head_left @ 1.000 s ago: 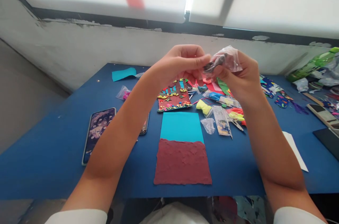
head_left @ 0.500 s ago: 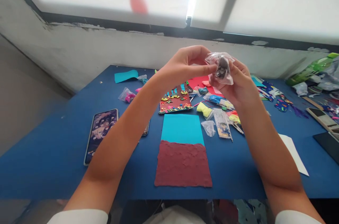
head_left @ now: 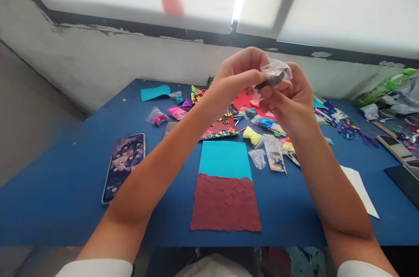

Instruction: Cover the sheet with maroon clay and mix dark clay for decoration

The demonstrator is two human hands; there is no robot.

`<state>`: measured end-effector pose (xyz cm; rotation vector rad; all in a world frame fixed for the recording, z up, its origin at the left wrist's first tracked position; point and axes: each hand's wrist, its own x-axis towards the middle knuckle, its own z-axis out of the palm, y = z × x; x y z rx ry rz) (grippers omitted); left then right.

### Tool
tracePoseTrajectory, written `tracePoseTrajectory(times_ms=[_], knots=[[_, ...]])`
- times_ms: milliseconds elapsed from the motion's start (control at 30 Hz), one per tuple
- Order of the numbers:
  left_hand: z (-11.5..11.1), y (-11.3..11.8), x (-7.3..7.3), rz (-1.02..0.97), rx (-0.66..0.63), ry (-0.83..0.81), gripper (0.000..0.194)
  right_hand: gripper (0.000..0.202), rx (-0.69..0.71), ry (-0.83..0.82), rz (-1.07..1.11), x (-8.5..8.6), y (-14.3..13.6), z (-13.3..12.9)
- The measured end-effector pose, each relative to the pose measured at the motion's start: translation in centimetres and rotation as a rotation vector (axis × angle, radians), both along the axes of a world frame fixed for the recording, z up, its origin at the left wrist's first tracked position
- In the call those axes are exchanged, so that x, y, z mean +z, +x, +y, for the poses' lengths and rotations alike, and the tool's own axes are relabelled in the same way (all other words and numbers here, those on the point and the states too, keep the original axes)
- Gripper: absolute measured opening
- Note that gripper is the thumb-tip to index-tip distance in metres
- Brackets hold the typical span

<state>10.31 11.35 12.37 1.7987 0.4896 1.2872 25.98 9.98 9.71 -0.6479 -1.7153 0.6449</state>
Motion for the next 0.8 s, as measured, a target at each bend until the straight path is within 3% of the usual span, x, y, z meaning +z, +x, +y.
tracePoseTrajectory(times_ms=[133, 200, 333, 467, 567, 800], knots=[[-0.1, -0.3, 0.1, 0.105, -0.191, 0.068, 0.020, 0.033, -0.008, -0.020, 0.102, 0.6, -0.1, -0.5], [-0.3, -0.3, 0.0, 0.122, -0.215, 0.149, 0.025, 0.030, -0.036, -0.010, 0.138, 0.8, -0.1, -0.6], [-0.4, 0.4, -0.8, 0.149, 0.028, 0.390, 0.023, 0.023, -0.070, 0.016, 0.198, 1.0, -0.3, -0.6], [0.0, 0.9, -1.5, 0.133, 0.201, 0.520, 0.017, 0.021, 0.047, -0.006, 0.206, 1.5, -0.1, -0.9], [0.2, 0.6, -1.3, 0.151, 0.226, 0.541, 0.010, 0.026, 0.129, -0.040, 0.202, 1.9, 0.5, -1.3], [0.0, 0.1, -0.7, 0.145, 0.147, 0.539, 0.019, 0.029, 0.123, -0.161, 0.214, 2.4, 0.6, -1.6]])
